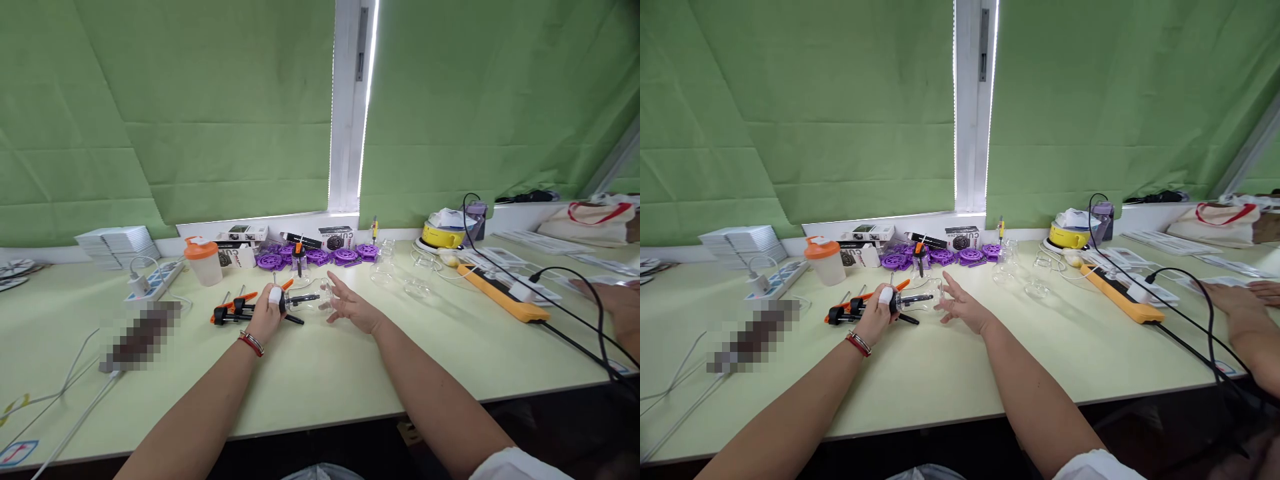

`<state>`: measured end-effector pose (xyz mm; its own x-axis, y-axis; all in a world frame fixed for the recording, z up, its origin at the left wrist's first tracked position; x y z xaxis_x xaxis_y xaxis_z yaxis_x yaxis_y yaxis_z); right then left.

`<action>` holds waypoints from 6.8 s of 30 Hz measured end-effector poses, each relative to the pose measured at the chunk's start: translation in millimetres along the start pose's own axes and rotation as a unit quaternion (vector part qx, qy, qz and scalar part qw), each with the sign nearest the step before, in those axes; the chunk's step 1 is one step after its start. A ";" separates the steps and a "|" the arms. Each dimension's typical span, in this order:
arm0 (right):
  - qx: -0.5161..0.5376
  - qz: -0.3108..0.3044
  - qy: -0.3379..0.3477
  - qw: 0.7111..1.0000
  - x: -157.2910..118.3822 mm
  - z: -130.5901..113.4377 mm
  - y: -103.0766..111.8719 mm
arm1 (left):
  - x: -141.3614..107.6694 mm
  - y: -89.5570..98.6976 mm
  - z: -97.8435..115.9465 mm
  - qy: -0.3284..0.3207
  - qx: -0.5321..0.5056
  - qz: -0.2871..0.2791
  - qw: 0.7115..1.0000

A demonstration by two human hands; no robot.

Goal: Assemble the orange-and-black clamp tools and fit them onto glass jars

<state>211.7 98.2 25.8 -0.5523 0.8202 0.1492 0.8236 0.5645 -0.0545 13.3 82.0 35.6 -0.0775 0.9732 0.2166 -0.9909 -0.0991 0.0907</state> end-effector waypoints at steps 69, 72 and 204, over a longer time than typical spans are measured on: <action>0.014 0.055 -0.081 0.995 7.4 14.7 0.2 | 6.9 -5.8 -12.1 0.014 -0.021 -0.012 1.000; 0.017 0.058 -0.096 0.993 6.9 15.4 -1.1 | 6.1 -5.9 -9.9 0.014 -0.019 -0.011 1.000; -0.672 0.163 0.135 0.710 -14.0 -12.5 -6.2 | 6.5 -12.0 -9.2 -0.124 0.177 -0.109 0.970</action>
<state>215.9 82.1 36.3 -0.4081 0.7366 0.5393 0.3816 -0.3990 0.8337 23.7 91.4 26.9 0.2021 0.9036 0.3776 -0.8777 -0.0040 0.4792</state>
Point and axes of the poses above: each hand's wrist, its own x-axis towards the middle knuckle, its own y-axis out of the back of the hand, z = x × y, the point moved 7 cm from there along x, towards the middle knuckle, and after that the axes turned 1 degree about -z, right-handed, at the moved point
